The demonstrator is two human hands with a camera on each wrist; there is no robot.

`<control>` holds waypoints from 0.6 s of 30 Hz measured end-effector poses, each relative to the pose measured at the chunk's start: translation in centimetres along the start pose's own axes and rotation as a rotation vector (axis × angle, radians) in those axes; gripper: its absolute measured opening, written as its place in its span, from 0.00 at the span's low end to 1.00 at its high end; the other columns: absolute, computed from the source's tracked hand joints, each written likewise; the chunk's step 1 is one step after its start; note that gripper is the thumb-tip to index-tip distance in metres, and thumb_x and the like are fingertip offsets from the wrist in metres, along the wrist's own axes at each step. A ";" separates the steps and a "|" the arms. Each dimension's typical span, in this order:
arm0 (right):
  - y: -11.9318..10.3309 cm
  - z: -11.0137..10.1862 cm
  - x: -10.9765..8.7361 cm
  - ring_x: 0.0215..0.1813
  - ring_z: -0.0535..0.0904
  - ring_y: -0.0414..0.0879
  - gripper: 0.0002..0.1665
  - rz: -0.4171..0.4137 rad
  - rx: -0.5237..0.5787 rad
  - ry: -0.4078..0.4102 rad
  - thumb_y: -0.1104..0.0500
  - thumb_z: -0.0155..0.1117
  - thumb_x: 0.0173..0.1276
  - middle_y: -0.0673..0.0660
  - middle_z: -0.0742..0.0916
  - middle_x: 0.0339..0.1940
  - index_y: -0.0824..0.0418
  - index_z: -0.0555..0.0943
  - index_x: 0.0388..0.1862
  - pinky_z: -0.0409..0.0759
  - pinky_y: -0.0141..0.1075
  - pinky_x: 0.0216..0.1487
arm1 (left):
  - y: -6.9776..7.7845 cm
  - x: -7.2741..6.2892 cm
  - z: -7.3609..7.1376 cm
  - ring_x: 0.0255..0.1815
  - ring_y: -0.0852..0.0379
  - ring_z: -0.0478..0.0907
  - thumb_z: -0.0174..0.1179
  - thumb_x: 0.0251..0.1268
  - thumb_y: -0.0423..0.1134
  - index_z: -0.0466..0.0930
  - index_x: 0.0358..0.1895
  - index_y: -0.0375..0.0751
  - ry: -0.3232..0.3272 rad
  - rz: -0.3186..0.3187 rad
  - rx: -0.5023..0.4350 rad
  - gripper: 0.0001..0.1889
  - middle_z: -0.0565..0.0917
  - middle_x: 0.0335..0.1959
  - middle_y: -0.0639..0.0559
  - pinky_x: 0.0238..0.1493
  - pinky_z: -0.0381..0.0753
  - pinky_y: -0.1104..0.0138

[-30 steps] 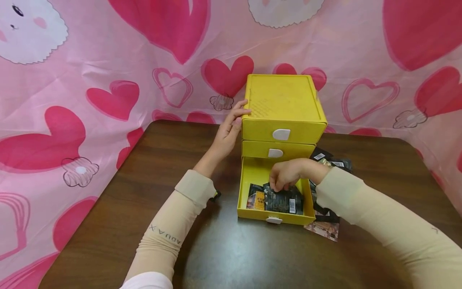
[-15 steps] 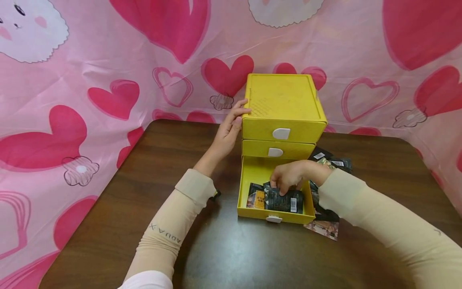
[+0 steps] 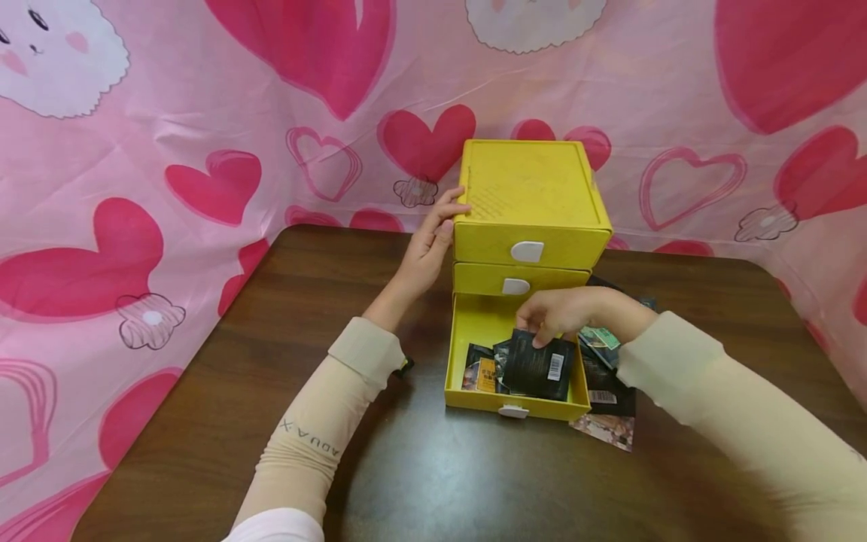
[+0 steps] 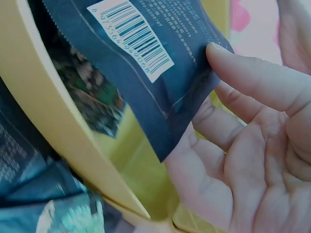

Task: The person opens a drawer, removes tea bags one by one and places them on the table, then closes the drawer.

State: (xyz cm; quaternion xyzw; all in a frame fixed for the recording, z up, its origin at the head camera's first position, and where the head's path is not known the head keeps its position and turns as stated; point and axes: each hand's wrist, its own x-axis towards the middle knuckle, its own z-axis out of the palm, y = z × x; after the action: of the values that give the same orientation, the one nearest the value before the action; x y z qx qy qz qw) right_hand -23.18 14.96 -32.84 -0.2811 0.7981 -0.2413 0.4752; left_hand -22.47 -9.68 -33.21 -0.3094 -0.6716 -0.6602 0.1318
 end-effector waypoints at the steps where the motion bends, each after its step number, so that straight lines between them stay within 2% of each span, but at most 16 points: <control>1: 0.0 -0.2 -0.4 0.20 0.53 0.41 0.06 -0.005 0.014 0.009 0.69 0.58 0.71 0.49 0.65 0.24 0.62 0.70 0.38 0.57 0.31 0.22 | 0.0 0.0 0.0 0.79 0.39 0.53 0.36 0.77 0.23 0.65 0.61 0.19 0.000 0.001 -0.001 0.16 0.56 0.77 0.31 0.60 0.72 0.72; 5: 0.3 -0.6 -2.1 0.21 0.55 0.41 0.07 -0.013 0.057 0.056 0.67 0.59 0.71 0.49 0.64 0.24 0.64 0.70 0.42 0.59 0.31 0.24 | -0.2 -0.2 0.1 0.79 0.38 0.53 0.36 0.77 0.23 0.65 0.61 0.19 -0.002 -0.001 -0.003 0.16 0.56 0.77 0.30 0.59 0.71 0.73; 12: 2.2 -1.1 -5.2 0.26 0.64 0.43 0.12 0.042 0.131 0.177 0.62 0.63 0.70 0.51 0.67 0.27 0.63 0.70 0.45 0.65 0.32 0.26 | -0.3 -0.4 0.4 0.79 0.39 0.53 0.36 0.77 0.23 0.64 0.61 0.20 -0.027 -0.008 0.000 0.16 0.55 0.77 0.30 0.61 0.71 0.72; 14: 2.7 -1.5 -6.0 0.30 0.70 0.44 0.14 0.056 0.146 0.201 0.60 0.64 0.69 0.52 0.72 0.30 0.63 0.71 0.46 0.70 0.33 0.29 | -0.2 -0.3 0.4 0.79 0.39 0.53 0.36 0.77 0.23 0.65 0.61 0.20 -0.022 -0.005 0.004 0.16 0.56 0.77 0.31 0.61 0.70 0.72; 18: 3.8 -2.3 -7.6 0.40 0.79 0.48 0.17 0.067 0.208 0.224 0.59 0.64 0.70 0.56 0.81 0.38 0.65 0.72 0.51 0.82 0.39 0.41 | 0.0 -0.1 0.2 0.79 0.39 0.54 0.36 0.77 0.23 0.65 0.60 0.20 0.005 0.005 0.014 0.16 0.56 0.76 0.31 0.64 0.71 0.67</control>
State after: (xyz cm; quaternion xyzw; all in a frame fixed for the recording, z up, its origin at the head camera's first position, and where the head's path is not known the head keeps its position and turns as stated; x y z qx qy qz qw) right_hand -23.11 23.10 -29.61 -0.1747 0.8256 -0.3366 0.4179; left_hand -22.38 -9.54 -33.29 -0.3086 -0.6751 -0.6559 0.1371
